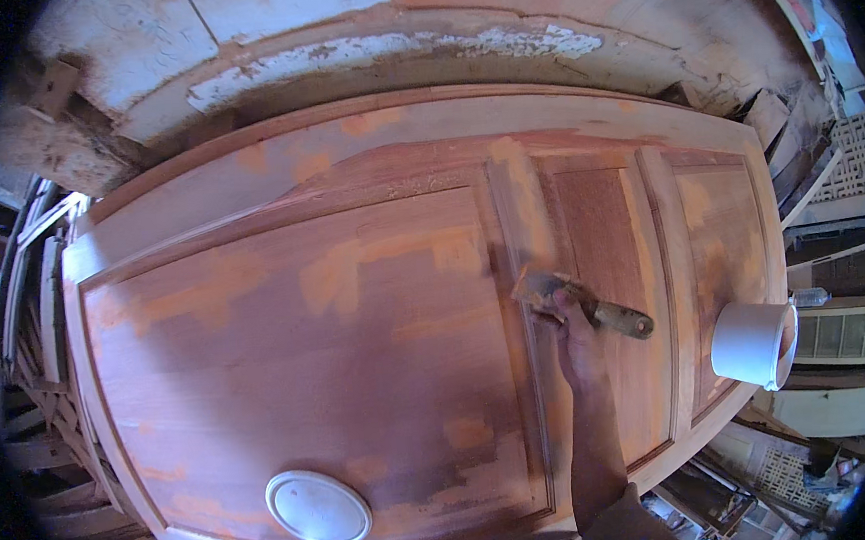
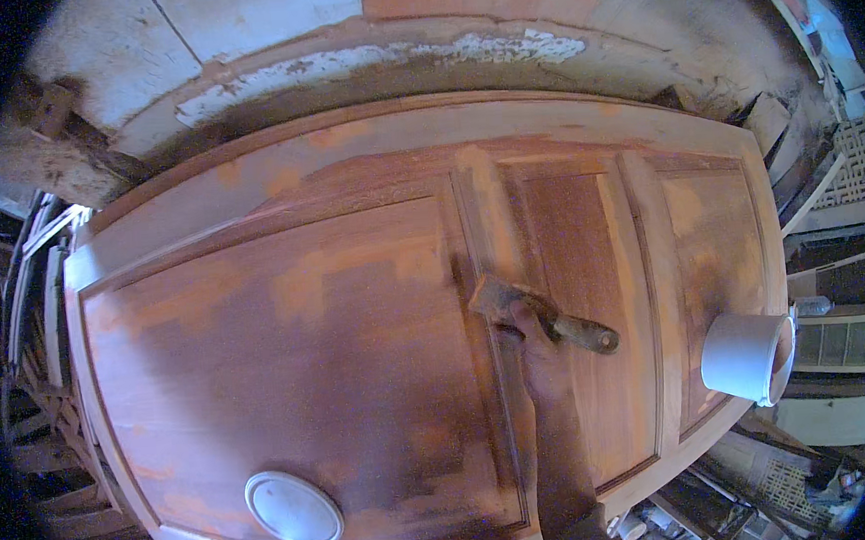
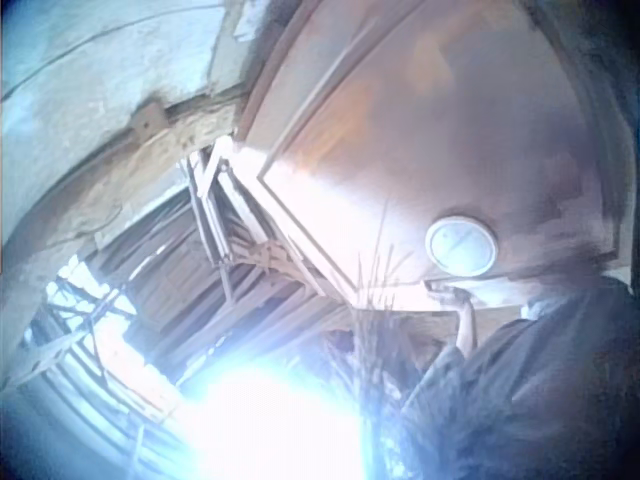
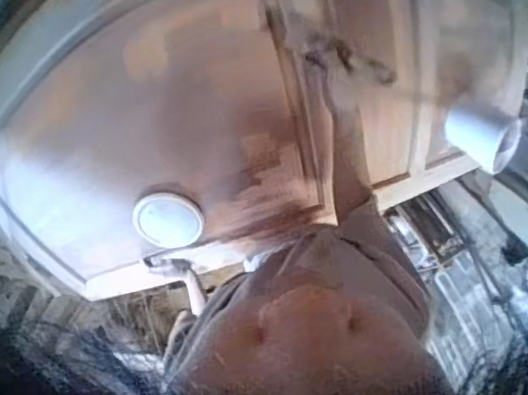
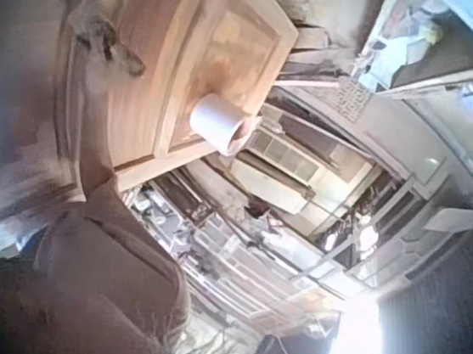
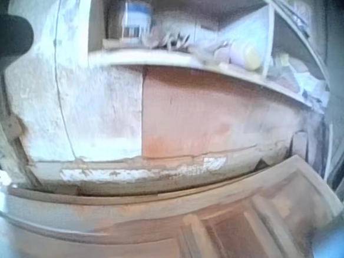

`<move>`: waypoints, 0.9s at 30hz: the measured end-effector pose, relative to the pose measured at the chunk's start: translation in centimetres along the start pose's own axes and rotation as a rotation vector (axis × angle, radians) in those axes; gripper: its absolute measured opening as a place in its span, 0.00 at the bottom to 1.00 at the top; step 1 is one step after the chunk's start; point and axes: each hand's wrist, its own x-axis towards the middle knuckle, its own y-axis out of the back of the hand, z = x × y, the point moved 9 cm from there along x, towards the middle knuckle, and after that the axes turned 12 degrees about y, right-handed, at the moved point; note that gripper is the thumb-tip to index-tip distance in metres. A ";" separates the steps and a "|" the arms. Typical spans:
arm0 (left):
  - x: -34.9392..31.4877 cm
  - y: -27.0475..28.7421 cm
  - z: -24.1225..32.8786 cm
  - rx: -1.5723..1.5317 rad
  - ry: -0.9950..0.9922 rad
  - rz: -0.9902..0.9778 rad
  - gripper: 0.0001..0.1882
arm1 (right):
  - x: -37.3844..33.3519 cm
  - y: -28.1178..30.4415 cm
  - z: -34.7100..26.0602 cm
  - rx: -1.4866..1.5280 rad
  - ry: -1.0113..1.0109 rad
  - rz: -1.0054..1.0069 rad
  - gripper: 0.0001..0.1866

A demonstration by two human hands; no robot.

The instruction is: The person applies a brown paste from a bucket to a wooden door using a putty knife and then spreads the substance across the panels and frame using a brush.

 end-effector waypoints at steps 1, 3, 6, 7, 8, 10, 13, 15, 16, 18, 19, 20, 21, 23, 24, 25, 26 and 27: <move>-0.1 -0.4 0.8 0.057 0.007 0.019 0.34 | 1.2 0.3 -0.1 -0.122 0.093 0.036 0.18; -0.1 -0.6 2.3 0.119 0.017 0.040 0.33 | 2.9 -0.7 0.1 -0.252 0.173 0.074 0.17; 0.2 -1.2 2.7 0.155 0.035 0.046 0.33 | 5.0 -3.5 -1.5 -0.527 0.260 -0.017 0.14; 0.4 -1.3 2.6 0.159 0.038 0.052 0.33 | 5.5 -4.9 -1.8 -0.530 0.301 -0.085 0.14; 0.4 -1.3 2.5 0.162 0.041 0.058 0.33 | 5.7 -6.1 -2.0 -0.532 0.341 -0.156 0.14; 0.2 -1.0 2.0 0.169 0.056 0.063 0.33 | 6.2 -7.2 -2.8 -0.634 0.366 -0.227 0.13; -0.4 0.4 1.2 0.173 0.093 0.078 0.33 | 7.8 -6.7 -2.2 -0.833 0.404 -0.306 0.12; -0.8 0.8 0.9 0.186 0.084 0.091 0.33 | 8.5 -6.5 -2.1 -0.943 0.414 -0.315 0.11; -0.7 0.4 1.9 0.228 -0.008 0.132 0.32 | 8.8 -6.9 -2.4 -0.987 0.396 -0.321 0.11; -0.7 -0.4 2.9 0.260 -0.014 0.103 0.32 | 9.2 -7.5 -3.3 -1.038 0.381 -0.327 0.10; -0.7 0.0 2.8 0.261 -0.006 0.113 0.32 | 9.5 -8.2 -3.0 -1.128 0.351 -0.371 0.11; -0.8 0.3 2.9 0.313 -0.017 0.123 0.32 | 9.6 -8.9 -2.6 -1.220 0.322 -0.413 0.11; -0.9 0.4 2.7 0.365 -0.029 0.129 0.32 | 9.5 -9.4 -2.3 -1.221 0.322 -0.421 0.11; -0.8 1.0 2.0 0.363 -0.039 0.127 0.32 | 9.5 -10.2 -1.9 -1.255 0.347 -0.421 0.12; -0.9 1.2 1.8 0.360 -0.055 0.122 0.31 | 9.5 -10.3 -1.6 -1.258 0.347 -0.427 0.12; -0.8 1.3 1.4 0.321 -0.037 0.113 0.30 | 9.5 -10.7 -2.1 -1.335 0.476 -0.432 0.13; -0.7 1.2 1.3 0.324 -0.033 0.110 0.30 | 9.0 -11.8 -2.8 -1.411 0.603 -0.431 0.14; -0.6 1.1 1.4 0.343 -0.035 0.106 0.30 | 8.7 -12.4 -2.9 -1.416 0.599 -0.432 0.14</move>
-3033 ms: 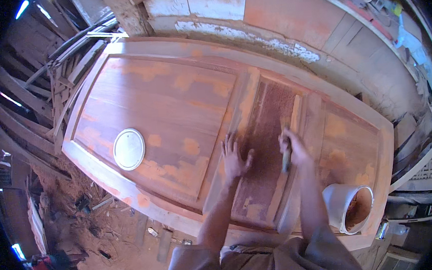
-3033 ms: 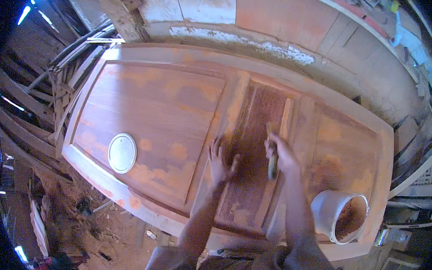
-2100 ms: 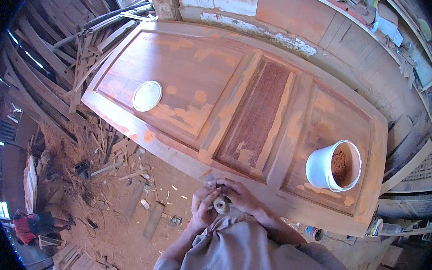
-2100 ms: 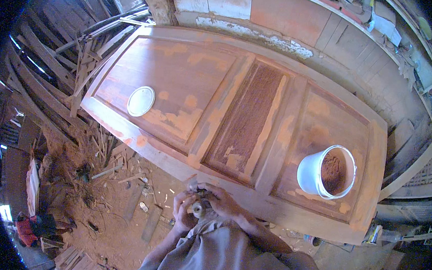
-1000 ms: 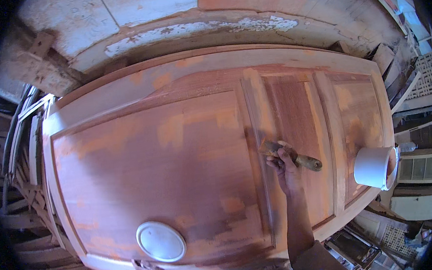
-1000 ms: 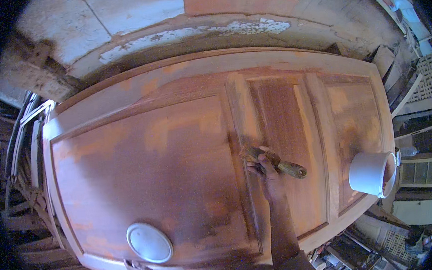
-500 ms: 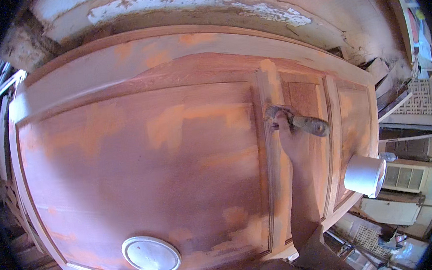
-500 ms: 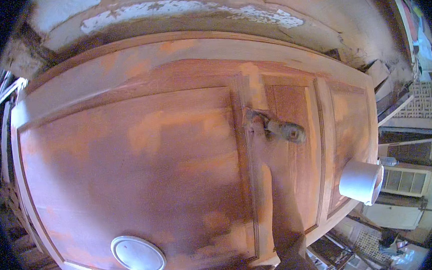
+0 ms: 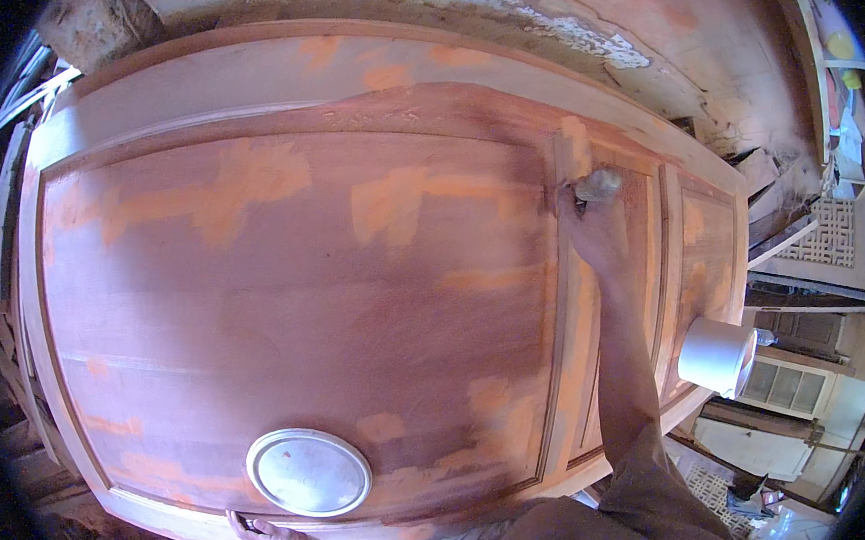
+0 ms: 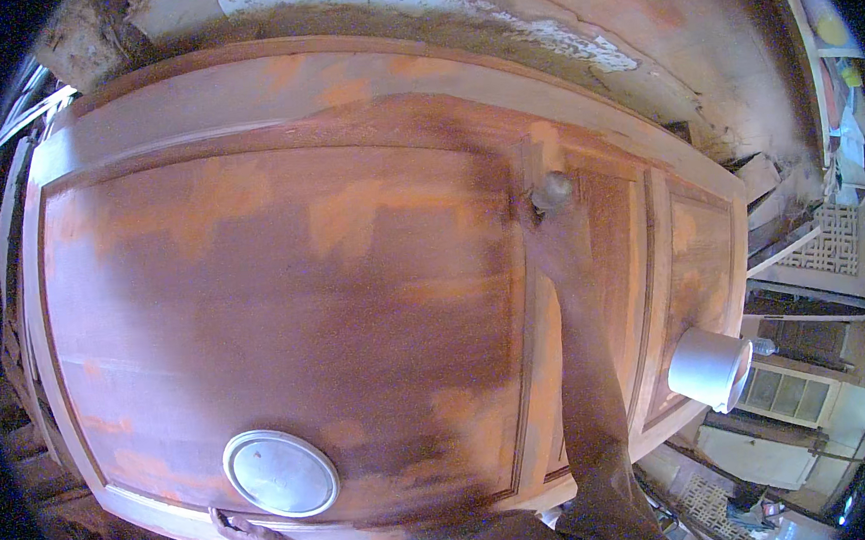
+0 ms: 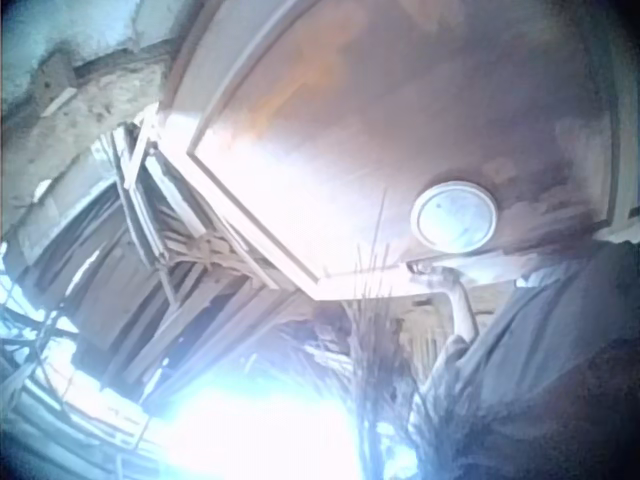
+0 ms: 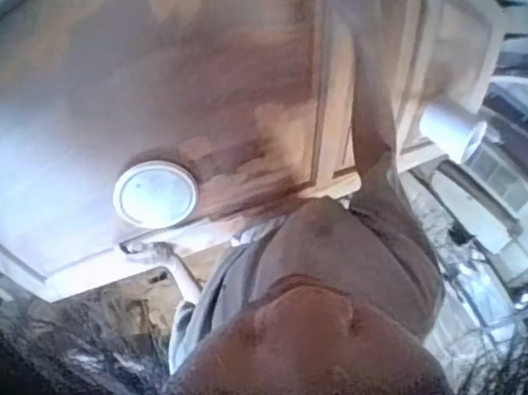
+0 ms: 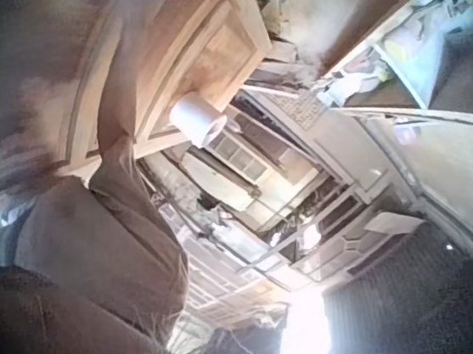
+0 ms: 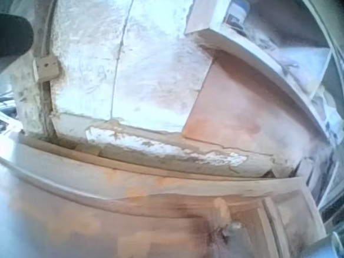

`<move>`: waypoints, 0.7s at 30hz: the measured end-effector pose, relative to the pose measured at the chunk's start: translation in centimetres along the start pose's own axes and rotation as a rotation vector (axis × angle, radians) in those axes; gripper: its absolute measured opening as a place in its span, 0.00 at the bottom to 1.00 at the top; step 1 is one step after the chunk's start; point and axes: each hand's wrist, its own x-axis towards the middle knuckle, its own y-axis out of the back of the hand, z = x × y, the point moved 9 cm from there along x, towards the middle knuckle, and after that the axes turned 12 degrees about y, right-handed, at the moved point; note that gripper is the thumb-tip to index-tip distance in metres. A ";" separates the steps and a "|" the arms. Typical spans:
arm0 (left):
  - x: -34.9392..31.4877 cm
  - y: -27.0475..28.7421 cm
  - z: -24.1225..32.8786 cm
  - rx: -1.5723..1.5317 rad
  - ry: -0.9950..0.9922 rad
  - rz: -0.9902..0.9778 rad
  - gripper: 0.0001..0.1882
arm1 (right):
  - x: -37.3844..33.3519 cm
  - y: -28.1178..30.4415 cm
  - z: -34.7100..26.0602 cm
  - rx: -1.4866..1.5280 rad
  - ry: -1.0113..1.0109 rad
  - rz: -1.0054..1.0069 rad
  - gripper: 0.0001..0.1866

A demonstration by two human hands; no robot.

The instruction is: The person applies a brown paste from a bucket to a wooden door using a putty knife and then spreads the substance across the panels and frame using a brush.

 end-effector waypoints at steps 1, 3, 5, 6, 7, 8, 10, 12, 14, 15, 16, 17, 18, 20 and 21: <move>0.1 -0.1 0.1 0.019 -0.006 -0.004 0.30 | 0.0 -0.3 -0.2 -0.126 -0.058 -0.080 0.14; 0.1 -0.2 0.9 0.017 -0.053 -0.006 0.30 | 0.5 -0.7 -1.6 -0.255 -0.132 -0.154 0.14; -0.1 0.1 1.3 0.045 -0.018 -0.005 0.29 | 0.7 -3.0 -3.0 -0.510 -0.174 -0.353 0.13; -0.3 0.2 1.6 0.007 -0.052 0.002 0.29 | 0.2 -3.6 -4.2 -0.506 -0.197 -0.345 0.13; -0.5 0.4 1.8 0.013 -0.070 0.006 0.29 | 0.1 -4.2 -6.5 -0.615 -0.089 -0.322 0.11; -0.6 0.3 2.6 0.014 -0.061 0.000 0.29 | 0.0 -4.6 -8.3 -0.727 0.014 -0.295 0.10; -0.9 0.0 4.0 0.000 -0.054 -0.010 0.28 | -0.1 -4.4 -7.9 -0.704 -0.026 -0.255 0.11; -1.0 0.2 3.4 0.032 -0.039 0.019 0.29 | 0.4 -5.0 -7.8 -0.663 -0.036 -0.226 0.13; -1.2 0.2 3.9 0.020 -0.045 0.005 0.31 | 0.8 -6.5 -8.0 -0.643 -0.002 -0.331 0.09; -1.3 0.2 4.4 0.009 -0.039 -0.012 0.32 | 0.6 -7.1 -7.4 -0.645 -0.018 -0.324 0.09; -1.4 0.1 4.6 0.011 -0.048 0.003 0.34 | 0.2 -7.9 -6.1 -0.593 -0.080 -0.243 0.09; -1.3 0.2 4.8 0.007 -0.059 0.001 0.34 | -0.3 -8.5 -4.8 -0.536 -0.137 -0.161 0.09; -1.1 0.1 4.7 0.017 -0.039 -0.018 0.30 | -1.0 -9.2 -3.9 -0.536 -0.144 -0.152 0.09; -1.6 0.5 6.4 0.022 -0.151 0.007 0.27 | -1.4 -7.7 -8.4 -1.053 0.192 0.159 0.09; -1.7 0.6 6.3 0.020 -0.155 0.010 0.27 | -1.6 -7.0 -10.7 -1.223 0.296 0.283 0.09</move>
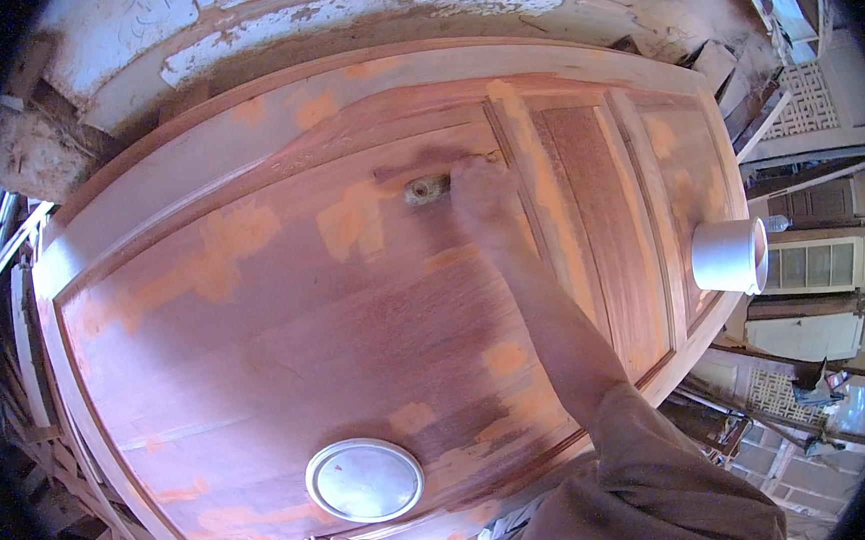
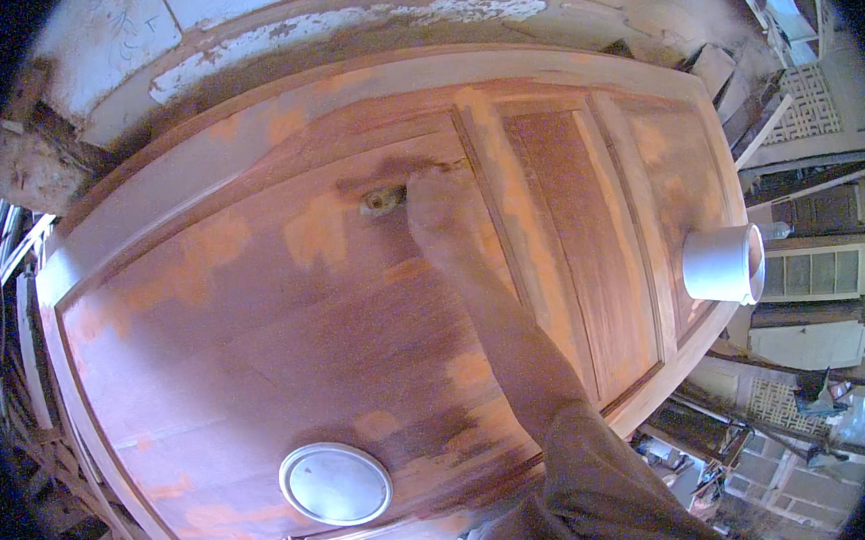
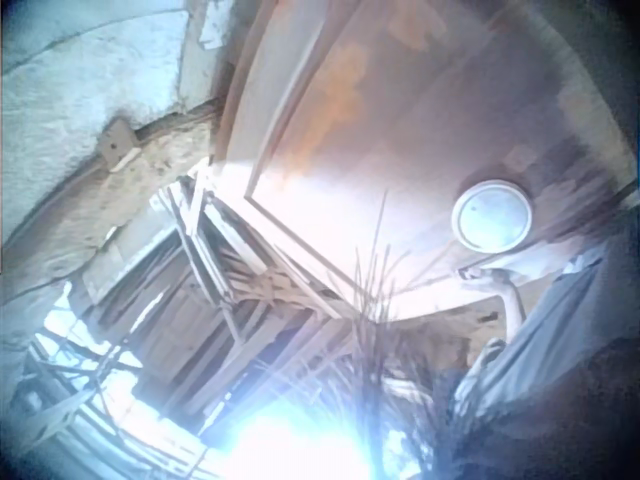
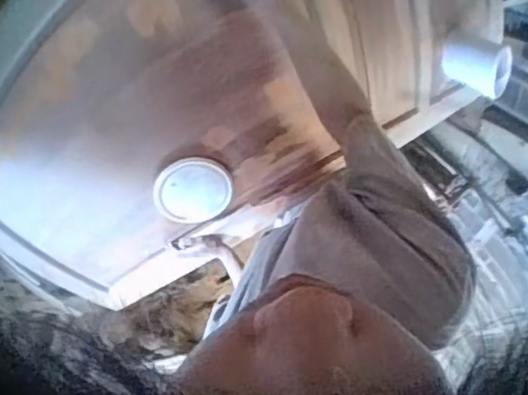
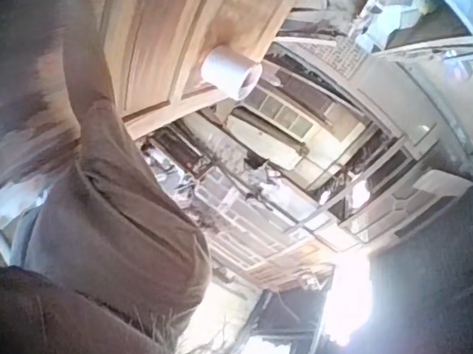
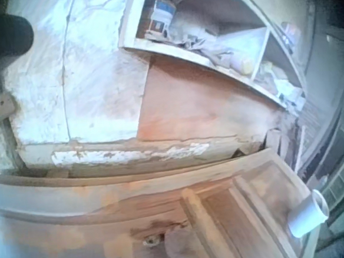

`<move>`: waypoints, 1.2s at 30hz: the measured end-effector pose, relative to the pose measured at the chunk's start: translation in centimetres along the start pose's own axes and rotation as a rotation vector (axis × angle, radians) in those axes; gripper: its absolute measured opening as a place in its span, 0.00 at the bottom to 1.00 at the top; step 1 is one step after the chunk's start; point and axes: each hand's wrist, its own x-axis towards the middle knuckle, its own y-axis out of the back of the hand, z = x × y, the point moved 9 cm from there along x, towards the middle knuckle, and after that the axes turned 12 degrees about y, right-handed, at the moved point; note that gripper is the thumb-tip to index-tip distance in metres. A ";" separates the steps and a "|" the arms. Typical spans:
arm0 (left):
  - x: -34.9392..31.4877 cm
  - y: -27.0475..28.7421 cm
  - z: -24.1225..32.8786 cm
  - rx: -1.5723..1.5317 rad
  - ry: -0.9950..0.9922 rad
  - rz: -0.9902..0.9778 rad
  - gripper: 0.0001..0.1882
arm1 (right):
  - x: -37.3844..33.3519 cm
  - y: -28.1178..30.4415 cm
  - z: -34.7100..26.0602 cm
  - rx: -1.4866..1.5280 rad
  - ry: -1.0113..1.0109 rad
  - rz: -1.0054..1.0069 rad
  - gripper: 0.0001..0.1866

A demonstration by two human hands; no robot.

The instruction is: The person applies a brown paste from a bucket to a wooden door using a putty knife and then spreads the substance across the panels and frame using a brush.

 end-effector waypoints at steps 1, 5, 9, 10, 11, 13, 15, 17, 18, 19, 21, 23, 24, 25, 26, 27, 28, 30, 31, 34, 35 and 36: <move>-0.2 0.1 -0.4 0.015 -0.001 0.021 0.27 | 0.4 -1.6 0.5 0.345 -0.085 -0.167 0.09; -0.4 -0.1 0.5 0.032 -0.010 -0.003 0.27 | 0.0 -5.0 0.0 0.595 -0.064 -0.231 0.09; -0.3 0.0 -1.5 0.017 0.092 -0.005 0.32 | 1.0 -1.3 2.6 0.789 -0.111 -0.111 0.10; -0.2 0.1 -2.3 0.017 0.089 0.001 0.32 | 2.0 -0.9 3.7 0.806 -0.172 -0.291 0.10; 0.0 0.1 -3.2 0.033 0.091 -0.001 0.31 | 1.9 -1.2 4.2 0.821 -0.230 -0.471 0.10; 0.5 -1.6 -4.7 0.048 0.085 -0.032 0.32 | -0.2 -5.5 6.4 0.860 -0.147 -0.606 0.11; 0.4 -1.4 -5.3 0.021 -0.053 -0.033 0.32 | -3.1 -8.4 8.9 1.445 -0.286 -0.594 0.14; 0.4 -0.8 -4.4 0.021 0.020 -0.029 0.32 | -4.8 -8.0 12.5 2.132 -0.723 -0.229 0.16; 0.5 -0.7 -4.3 0.034 0.033 -0.038 0.32 | -5.9 -7.2 14.6 2.273 -0.924 -0.044 0.17; 0.5 -0.6 -3.7 0.008 0.057 -0.038 0.31 | -6.6 -7.8 15.0 2.283 -0.919 -0.053 0.17; 0.6 -0.6 -3.8 0.008 0.068 -0.034 0.31 | -7.8 -9.1 14.8 1.930 -0.774 -0.260 0.16; 0.6 -0.6 -3.9 0.008 0.075 -0.038 0.31 | -7.1 -9.5 13.6 1.846 -0.661 -0.270 0.14; 0.5 -0.7 -3.8 0.013 0.083 -0.037 0.31 | -6.5 -9.5 13.1 1.758 -0.559 -0.272 0.12; 0.4 -0.9 -3.5 -0.025 0.092 -0.046 0.32 | -6.0 -10.0 13.1 1.761 -0.551 -0.280 0.12; 0.4 -0.9 -3.2 -0.058 0.101 -0.049 0.33 | -5.1 -10.2 13.1 1.655 -0.483 -0.306 0.12; 0.4 -0.8 -2.8 -0.007 0.092 -0.045 0.33 | -4.3 -10.3 13.0 1.549 -0.416 -0.329 0.12; 0.4 -0.7 -3.0 -0.006 0.065 -0.032 0.33 | -4.0 -10.5 12.4 1.558 -0.407 -0.336 0.12; 0.4 -0.8 -3.3 -0.007 0.076 -0.036 0.33 | -2.8 -9.9 12.3 1.678 -0.404 -0.177 0.13; 0.4 -0.8 -3.3 -0.001 0.086 -0.037 0.33 | -2.4 -10.1 12.2 1.681 -0.396 -0.186 0.13; 0.3 -0.7 -3.5 -0.044 0.129 -0.045 0.31 | -1.7 -10.5 11.7 1.505 -0.312 -0.320 0.15; 0.4 -0.8 -3.6 -0.039 0.129 -0.041 0.31 | -1.7 -10.8 11.7 1.455 -0.330 -0.353 0.15; 0.4 -0.8 -3.7 -0.034 0.129 -0.038 0.31 | -1.8 -11.1 11.8 1.404 -0.348 -0.384 0.15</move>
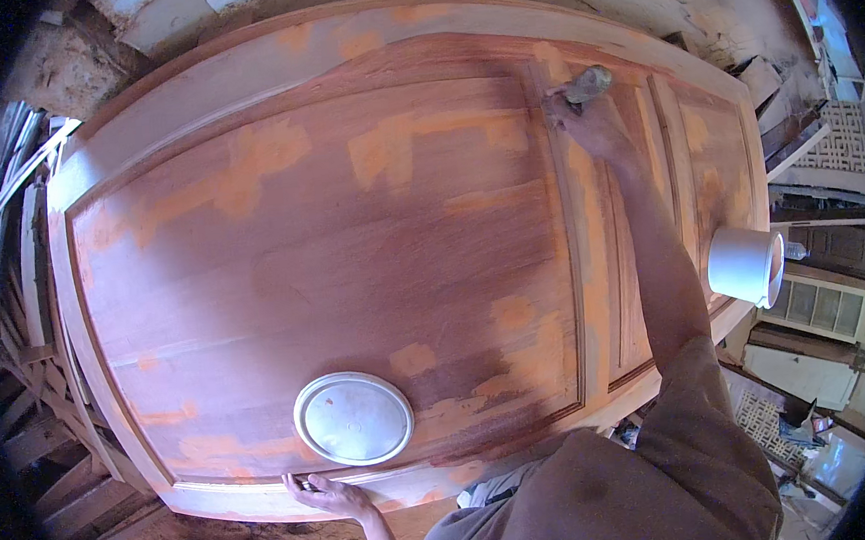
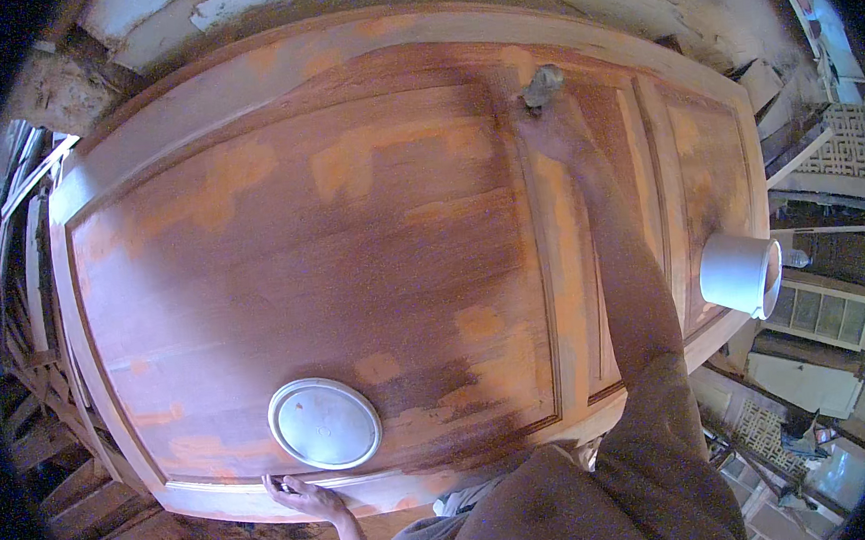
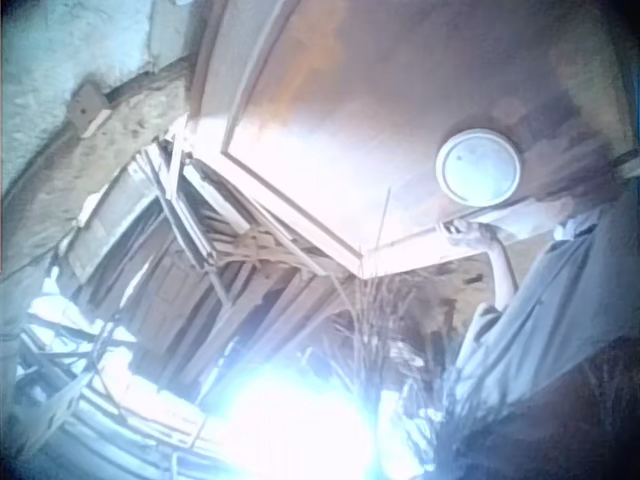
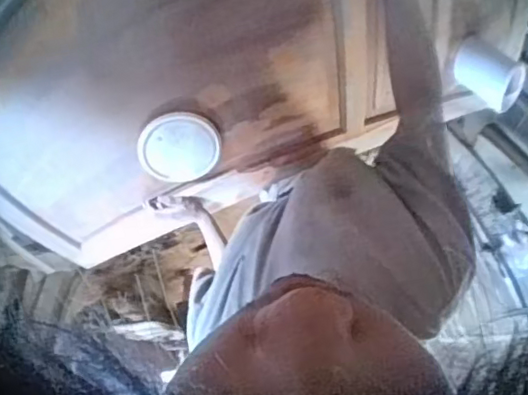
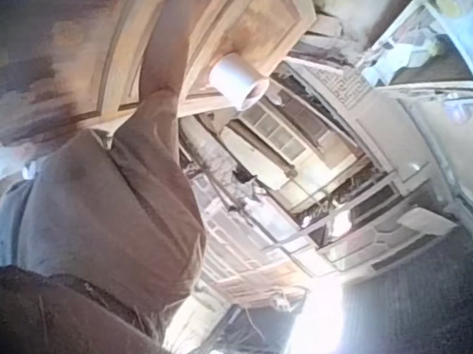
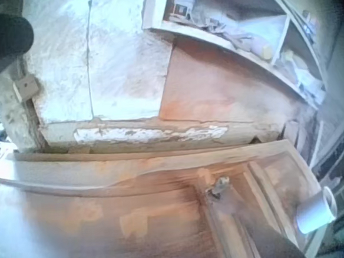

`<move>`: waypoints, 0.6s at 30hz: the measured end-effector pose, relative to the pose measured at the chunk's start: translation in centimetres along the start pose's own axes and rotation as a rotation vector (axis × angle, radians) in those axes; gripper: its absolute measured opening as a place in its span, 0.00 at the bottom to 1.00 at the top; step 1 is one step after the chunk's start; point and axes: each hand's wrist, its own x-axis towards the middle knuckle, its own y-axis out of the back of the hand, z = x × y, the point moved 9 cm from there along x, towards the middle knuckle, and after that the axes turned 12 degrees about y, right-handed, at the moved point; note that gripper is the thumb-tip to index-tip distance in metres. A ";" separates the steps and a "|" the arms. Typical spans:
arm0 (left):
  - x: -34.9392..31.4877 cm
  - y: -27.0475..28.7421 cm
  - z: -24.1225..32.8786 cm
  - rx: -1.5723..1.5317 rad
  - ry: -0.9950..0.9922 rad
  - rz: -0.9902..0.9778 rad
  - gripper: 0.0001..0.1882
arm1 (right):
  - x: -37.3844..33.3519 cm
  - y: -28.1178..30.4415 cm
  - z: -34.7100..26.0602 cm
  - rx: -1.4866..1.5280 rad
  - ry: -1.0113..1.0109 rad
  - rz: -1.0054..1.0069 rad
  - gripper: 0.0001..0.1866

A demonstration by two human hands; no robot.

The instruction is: The person applies a brown paste from a bucket to a wooden door using a putty knife and then spreads the substance across the panels and frame using a brush.

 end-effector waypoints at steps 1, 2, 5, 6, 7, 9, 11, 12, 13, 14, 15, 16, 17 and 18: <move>0.0 0.0 0.1 0.014 -0.011 -0.006 0.31 | 0.0 0.0 0.0 -0.003 0.001 -0.005 0.15; 0.1 -0.1 -0.2 0.014 -0.006 -0.006 0.31 | 0.0 0.1 -0.1 0.004 -0.004 -0.004 0.15; 0.3 0.0 -0.9 0.018 -0.029 0.022 0.30 | -0.2 0.1 -0.7 0.009 -0.003 0.003 0.16; 0.3 0.0 -0.9 0.021 -0.033 0.017 0.30 | -0.1 0.2 -1.1 0.009 0.002 0.012 0.16; 0.3 0.0 -1.0 0.025 -0.037 0.012 0.29 | 0.0 0.3 -1.1 0.009 0.002 0.009 0.16; 0.2 0.1 -0.6 0.030 -0.051 0.024 0.29 | 0.2 -0.4 -0.6 0.025 -0.008 -0.110 0.18; 0.1 0.1 -0.3 0.034 -0.067 0.034 0.29 | 0.5 -0.4 -0.1 -0.010 0.012 -0.092 0.18; 0.2 0.0 -0.3 0.007 -0.059 0.029 0.29 | 0.6 -0.3 0.1 -0.047 0.030 -0.072 0.18; 0.2 -0.1 -0.3 -0.019 -0.052 0.023 0.30 | 0.7 -0.3 0.5 -0.048 0.030 -0.071 0.18; 0.2 0.0 -0.4 -0.017 -0.051 0.025 0.30 | 0.8 -0.8 0.5 -0.075 -0.005 -0.101 0.18; 0.2 0.0 -0.6 -0.020 -0.030 0.015 0.30 | 0.8 -1.2 0.5 -0.102 -0.041 -0.132 0.17; 0.2 -0.1 -0.9 -0.024 -0.010 0.005 0.30 | 0.8 -1.1 0.3 -0.100 -0.040 -0.134 0.17; 0.1 0.2 -0.7 -0.013 -0.007 0.013 0.30 | 0.8 -1.0 -1.9 -0.222 -0.013 -0.151 0.17; 0.1 0.2 -0.1 -0.020 -0.005 0.006 0.31 | 0.7 -0.8 -3.1 -0.349 0.011 -0.162 0.17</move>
